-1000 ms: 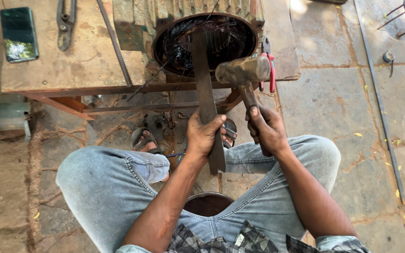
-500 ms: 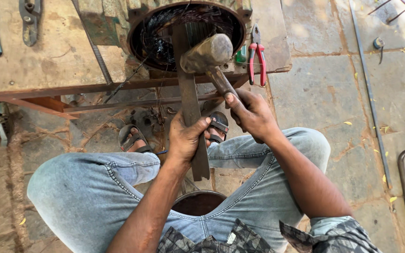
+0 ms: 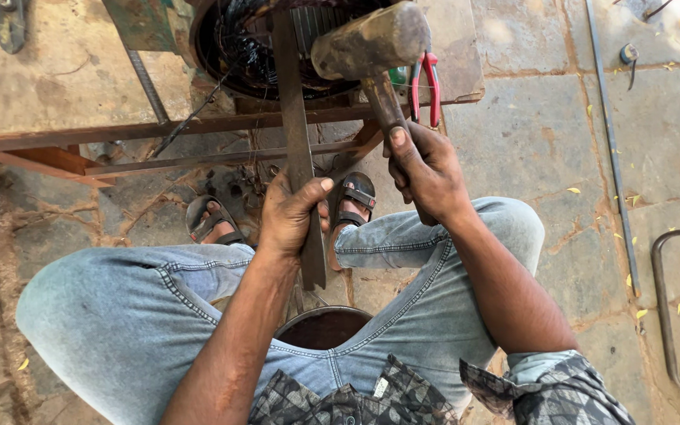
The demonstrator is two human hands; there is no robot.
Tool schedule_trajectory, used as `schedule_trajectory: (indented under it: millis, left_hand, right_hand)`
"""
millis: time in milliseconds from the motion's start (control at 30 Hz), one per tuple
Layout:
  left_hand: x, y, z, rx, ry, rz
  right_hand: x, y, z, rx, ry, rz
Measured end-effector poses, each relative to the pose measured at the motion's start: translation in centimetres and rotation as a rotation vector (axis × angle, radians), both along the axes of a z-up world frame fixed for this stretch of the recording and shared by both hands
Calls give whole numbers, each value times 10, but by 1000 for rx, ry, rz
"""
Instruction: The person sits on the ground and uses a metal bar and a hammer to tap and adjust the internal copper windings of a disassembled electric motor. They repeatedly strike the bar to push the windings into place within the stator slots.
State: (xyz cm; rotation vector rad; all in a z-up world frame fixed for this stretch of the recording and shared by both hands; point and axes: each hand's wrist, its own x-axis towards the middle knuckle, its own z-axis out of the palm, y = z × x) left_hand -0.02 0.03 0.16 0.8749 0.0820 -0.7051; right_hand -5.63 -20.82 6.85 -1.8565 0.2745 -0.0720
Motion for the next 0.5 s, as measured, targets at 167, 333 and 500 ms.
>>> schedule_trajectory:
  millis: [167, 333, 500]
  left_hand:
    - [-4, -4, 3, -41, -2, -1]
    - [-3, 0, 14, -26, 13, 34]
    - [-2, -3, 11, -62, 1, 13]
  right_hand:
    - [0, 5, -1, -100, -187, -15]
    - [7, 7, 7, -125, 208, 29]
    - [-5, 0, 8, 144, 188, -62]
